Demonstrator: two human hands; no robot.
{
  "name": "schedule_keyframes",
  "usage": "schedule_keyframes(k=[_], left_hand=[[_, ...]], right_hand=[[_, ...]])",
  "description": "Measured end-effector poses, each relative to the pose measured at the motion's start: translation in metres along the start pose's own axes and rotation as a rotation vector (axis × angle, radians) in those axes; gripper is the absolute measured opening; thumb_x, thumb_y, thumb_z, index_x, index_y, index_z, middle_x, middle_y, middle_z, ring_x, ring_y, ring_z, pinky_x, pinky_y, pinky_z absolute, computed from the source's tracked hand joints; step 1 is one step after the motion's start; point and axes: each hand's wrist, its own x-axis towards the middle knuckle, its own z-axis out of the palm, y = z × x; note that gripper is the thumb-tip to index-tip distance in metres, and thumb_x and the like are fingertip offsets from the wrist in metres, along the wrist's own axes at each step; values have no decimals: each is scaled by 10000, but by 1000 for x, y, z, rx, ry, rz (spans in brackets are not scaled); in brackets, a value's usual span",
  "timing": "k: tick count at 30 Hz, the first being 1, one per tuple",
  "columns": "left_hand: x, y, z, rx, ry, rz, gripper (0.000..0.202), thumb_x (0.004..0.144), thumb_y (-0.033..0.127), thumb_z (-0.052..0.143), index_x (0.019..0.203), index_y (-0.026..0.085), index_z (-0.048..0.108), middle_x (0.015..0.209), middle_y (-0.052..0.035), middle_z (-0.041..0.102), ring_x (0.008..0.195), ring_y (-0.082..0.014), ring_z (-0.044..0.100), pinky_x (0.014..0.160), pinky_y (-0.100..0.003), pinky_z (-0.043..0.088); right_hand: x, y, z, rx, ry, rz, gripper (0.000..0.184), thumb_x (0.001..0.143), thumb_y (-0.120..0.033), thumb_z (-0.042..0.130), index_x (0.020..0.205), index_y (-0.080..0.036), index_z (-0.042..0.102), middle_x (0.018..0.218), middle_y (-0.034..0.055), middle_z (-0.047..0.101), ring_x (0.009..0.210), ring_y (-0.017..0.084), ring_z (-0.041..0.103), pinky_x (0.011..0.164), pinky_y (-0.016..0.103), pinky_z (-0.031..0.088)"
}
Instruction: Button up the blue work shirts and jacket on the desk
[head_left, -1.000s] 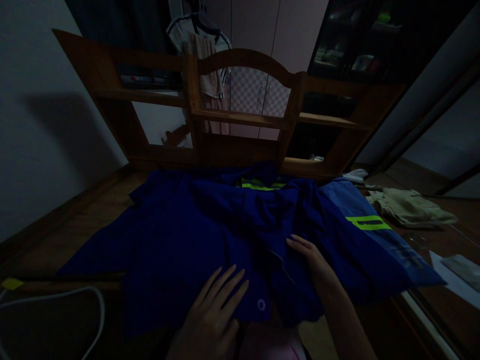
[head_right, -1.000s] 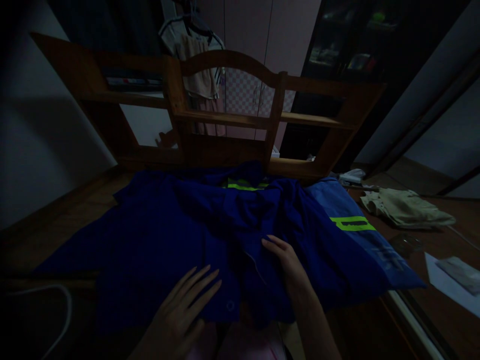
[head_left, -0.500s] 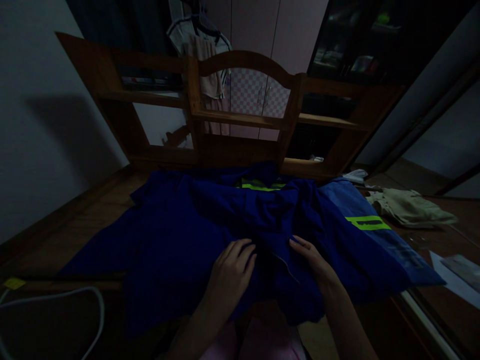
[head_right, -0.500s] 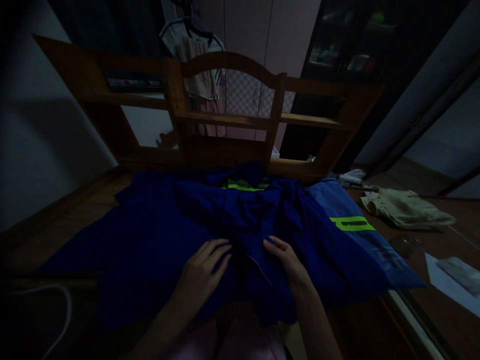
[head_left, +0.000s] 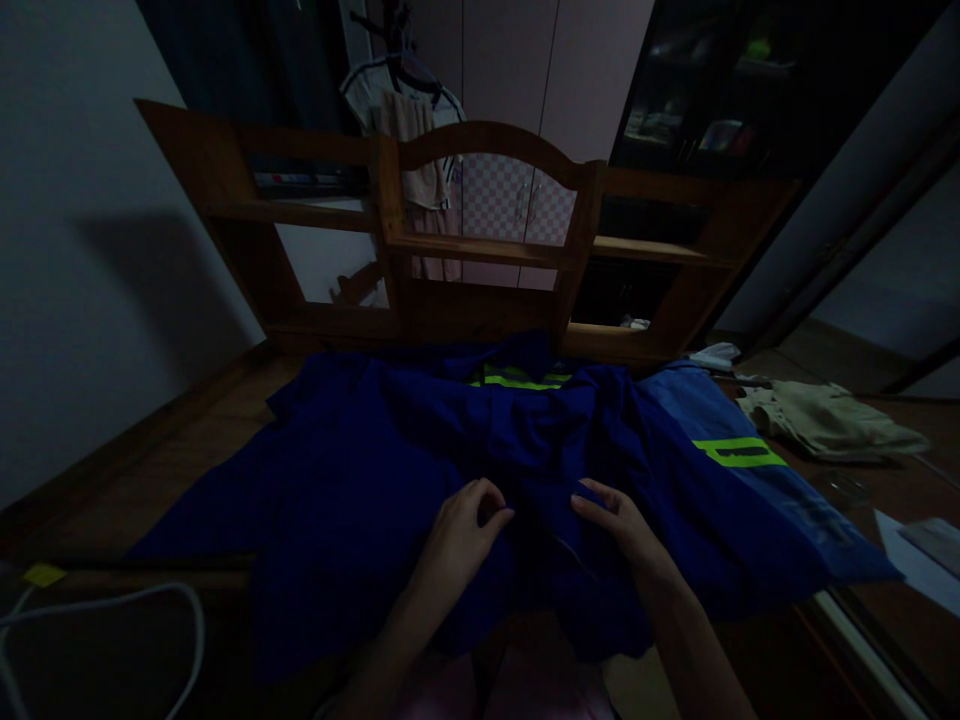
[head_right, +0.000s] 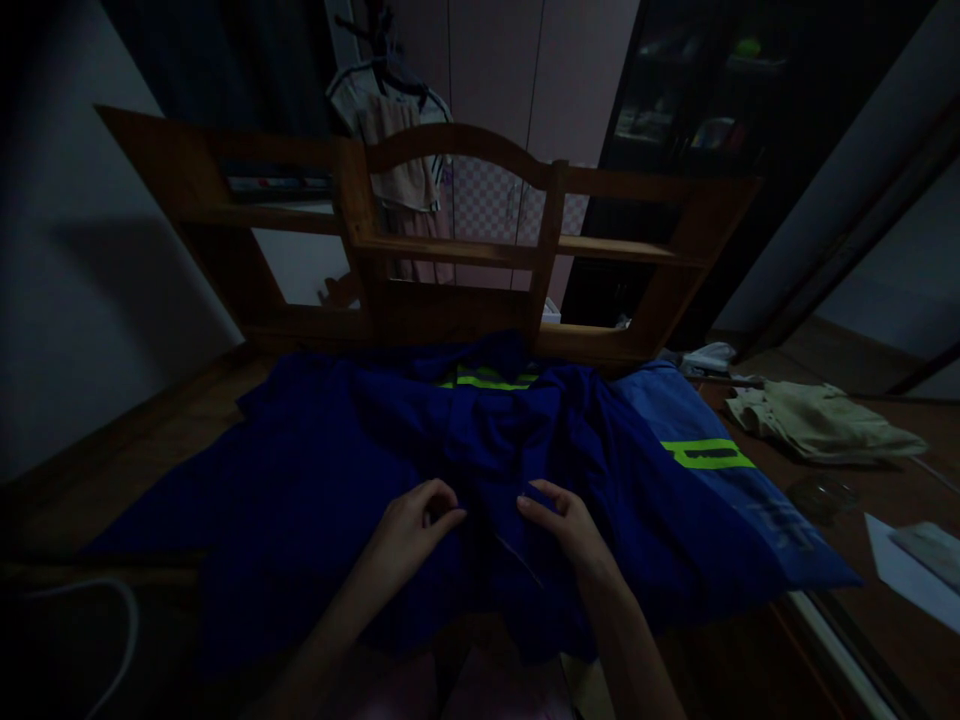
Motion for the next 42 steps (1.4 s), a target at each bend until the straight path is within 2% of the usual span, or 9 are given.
schedule_keyframes(k=[4,9,15,17,23,27,33,38,42], left_hand=[[-10,-5,-8,-289,-26,-111,175,772,351,617,828,186,600,791,-18,649,728,-157,615,653,-244,459],[-17,-14,-12,-504,-19,-138,212,742,345,661,824,153,623,796,-34,653,768,-156,622,695,-233,473],[-23,-9,-18,-525,12,-147,265,719,382,687,831,146,638,804,-44,670,787,-172,640,727,-254,503],[-25,-8,-18,-529,15,-138,272,731,389,675,856,149,647,837,-51,682,813,-179,647,752,-262,511],[-28,-10,-8,-545,75,-111,217,781,341,628,900,161,649,891,-51,692,867,-181,655,791,-259,513],[-29,-11,-6,-517,113,-91,188,796,318,606,899,166,646,882,-45,692,870,-183,656,783,-258,514],[-29,-11,-5,-496,106,-82,142,795,293,611,868,177,651,858,-31,699,839,-173,659,769,-243,506],[-27,-12,-2,-457,126,-90,140,795,283,604,881,189,663,870,-28,703,840,-180,661,772,-254,511],[-27,-13,-2,-440,133,-84,148,789,299,611,864,191,678,860,-30,709,829,-184,663,762,-254,519]], right_hand=[[-15,-5,32,-297,39,-182,299,726,-407,724,876,-184,593,726,-19,579,636,131,547,576,214,425],[-17,-6,66,-633,72,-426,164,830,-354,621,898,-206,642,720,-18,563,663,123,512,582,207,373],[-3,2,72,-915,251,-510,168,863,-272,553,990,-205,640,680,0,615,560,140,550,534,239,351],[-3,5,72,-970,247,-536,181,842,-223,562,1002,-210,644,744,13,650,604,153,587,568,243,373],[-13,5,77,-839,134,-480,208,853,-302,575,1024,-227,667,639,-14,594,583,140,560,547,223,379],[-16,0,78,-688,101,-419,257,857,-390,582,1007,-214,692,719,6,631,689,162,581,610,220,419],[-9,-4,73,-501,64,-344,376,928,-412,461,755,-164,684,672,-5,574,666,136,543,591,206,391],[0,-3,73,-481,-21,-358,188,869,-321,573,824,-179,688,801,5,650,776,156,601,697,218,439],[1,1,74,-507,15,-390,136,851,-271,583,871,-195,693,842,17,675,797,172,623,730,245,460]])
